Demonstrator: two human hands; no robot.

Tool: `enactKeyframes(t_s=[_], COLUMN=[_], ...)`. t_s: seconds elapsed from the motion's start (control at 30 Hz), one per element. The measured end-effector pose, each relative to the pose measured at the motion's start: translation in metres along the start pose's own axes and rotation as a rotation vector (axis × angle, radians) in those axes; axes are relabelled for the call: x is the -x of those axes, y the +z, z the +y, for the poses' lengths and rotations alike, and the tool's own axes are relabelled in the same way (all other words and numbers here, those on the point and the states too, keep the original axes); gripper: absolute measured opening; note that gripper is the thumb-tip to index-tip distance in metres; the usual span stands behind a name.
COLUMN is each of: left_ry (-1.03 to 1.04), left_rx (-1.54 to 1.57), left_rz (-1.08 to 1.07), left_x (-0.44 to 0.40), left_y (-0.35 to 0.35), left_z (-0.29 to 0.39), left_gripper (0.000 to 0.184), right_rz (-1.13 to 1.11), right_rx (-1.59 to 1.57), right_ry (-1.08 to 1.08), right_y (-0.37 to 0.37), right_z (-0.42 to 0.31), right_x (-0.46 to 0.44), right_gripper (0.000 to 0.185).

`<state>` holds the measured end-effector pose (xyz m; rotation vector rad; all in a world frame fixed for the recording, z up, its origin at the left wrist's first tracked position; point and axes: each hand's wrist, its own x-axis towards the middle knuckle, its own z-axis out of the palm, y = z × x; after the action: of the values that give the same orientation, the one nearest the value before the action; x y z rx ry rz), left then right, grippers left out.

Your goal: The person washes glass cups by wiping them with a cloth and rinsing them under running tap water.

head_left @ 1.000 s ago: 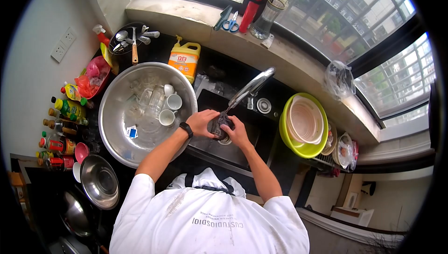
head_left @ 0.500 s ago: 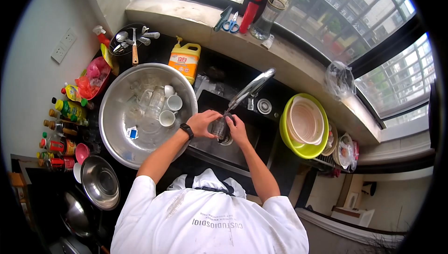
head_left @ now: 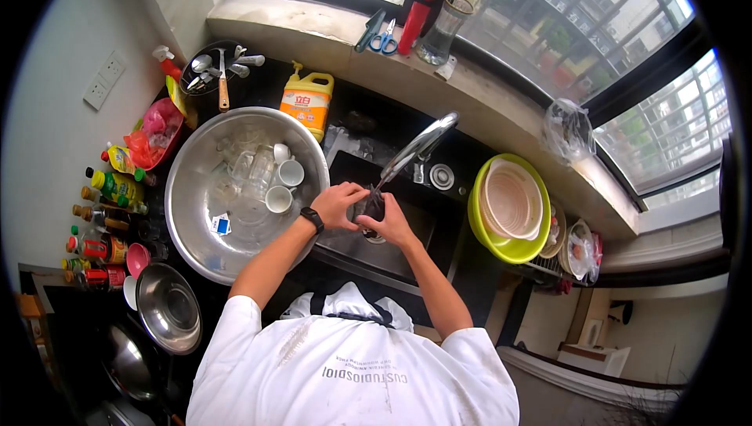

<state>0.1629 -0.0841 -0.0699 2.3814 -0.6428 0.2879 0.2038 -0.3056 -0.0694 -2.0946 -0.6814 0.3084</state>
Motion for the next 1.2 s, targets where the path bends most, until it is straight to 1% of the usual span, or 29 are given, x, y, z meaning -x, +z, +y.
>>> enactKeyframes(t_s=[0.07,0.1,0.17,0.2,0.27,0.3,0.37,0.43,0.5,0.53,0.6,0.63,0.67,0.7,0.73,0.77,0.83,0.87,0.97,1.0,1.07,1.1,1.17,1.2], left_ry=[-0.001,-0.008,-0.016,-0.038,-0.064,-0.071,-0.080,-0.093,-0.117,-0.143,-0.157,-0.173,-0.172,-0.211,-0.250,-0.251,-0.187,-0.189,-0.177,-0.152,-0.125,-0.121,-0.118,-0.101], left_rx=[-0.007,-0.008,-0.010,0.001,0.012,0.004,-0.002,-0.018,-0.021,-0.028,-0.018,-0.009,-0.008,0.078,0.162,0.161,0.120,0.120,0.112,0.090,0.069,0.064,0.058,0.058], left_rz=[-0.015,-0.010,-0.003,0.013,0.032,0.045,0.061,0.078,0.072,0.067,0.059,0.053,0.053,0.028,0.005,0.008,0.041,0.043,0.049,0.065,0.082,0.077,0.073,0.067], left_x=[-0.001,-0.001,-0.001,-0.002,-0.004,-0.004,-0.003,-0.004,-0.005,-0.005,-0.004,-0.004,-0.002,0.000,0.001,0.001,0.003,0.004,0.003,0.002,0.001,0.001,0.001,0.001], left_y=[0.000,-0.001,-0.003,-0.005,-0.008,-0.008,-0.007,-0.005,-0.003,-0.002,-0.001,0.000,0.001,0.001,0.000,0.001,0.005,0.007,0.004,0.002,0.002,0.002,0.001,0.000], left_z=[0.000,0.002,0.005,0.006,0.009,0.009,0.010,0.010,0.011,0.011,0.010,0.009,0.007,0.006,0.005,0.004,-0.001,-0.003,-0.002,0.001,0.001,0.002,0.001,0.002], left_gripper=[0.079,0.080,0.080,0.080,0.080,0.083,0.085,0.085,0.083,0.081,0.079,0.078,0.078,0.078,0.079,0.079,0.078,0.078,0.079,0.079,0.079,0.079,0.078,0.077], right_rz=[0.033,0.033,0.196,0.194,0.366,0.363,0.511,0.524,0.419,0.421,0.231,0.231,0.203,0.175,0.148,0.146,0.227,0.214,0.275,0.276,0.198,0.198,0.016,0.015], right_rx=[-0.059,-0.058,-0.147,-0.147,-0.149,-0.148,-0.026,0.015,-0.188,-0.187,-0.290,-0.290,-0.245,-0.200,-0.157,-0.156,0.160,0.205,0.213,0.213,0.079,0.079,-0.109,-0.108], right_ry=[0.052,0.051,0.031,0.028,0.018,0.016,-0.083,-0.102,-0.121,-0.118,-0.084,-0.083,-0.143,-0.203,-0.203,-0.206,-0.361,-0.309,-0.143,-0.140,-0.127,-0.127,-0.002,-0.002], right_y=[0.001,0.004,0.011,0.013,0.014,0.013,0.010,0.004,-0.002,-0.006,-0.011,-0.006,0.003,0.009,0.013,0.015,0.017,0.017,0.010,0.009,0.010,0.010,0.011,0.010], right_z=[-0.002,0.003,0.013,0.009,0.002,-0.001,-0.007,-0.016,-0.027,-0.035,-0.046,-0.041,-0.034,-0.029,-0.025,-0.020,-0.024,-0.026,-0.033,-0.029,-0.009,-0.004,0.004,0.003], right_x=[0.002,0.002,0.000,0.001,0.004,0.006,0.009,0.010,0.012,0.014,0.015,0.013,0.010,0.007,0.006,0.004,0.001,0.000,-0.003,-0.002,-0.003,-0.003,-0.003,-0.003], right_gripper=[0.053,0.053,0.034,0.034,0.024,0.024,0.024,0.024,0.023,0.023,0.027,0.027,0.029,0.031,0.036,0.036,0.041,0.043,0.066,0.066,0.079,0.079,0.091,0.091])
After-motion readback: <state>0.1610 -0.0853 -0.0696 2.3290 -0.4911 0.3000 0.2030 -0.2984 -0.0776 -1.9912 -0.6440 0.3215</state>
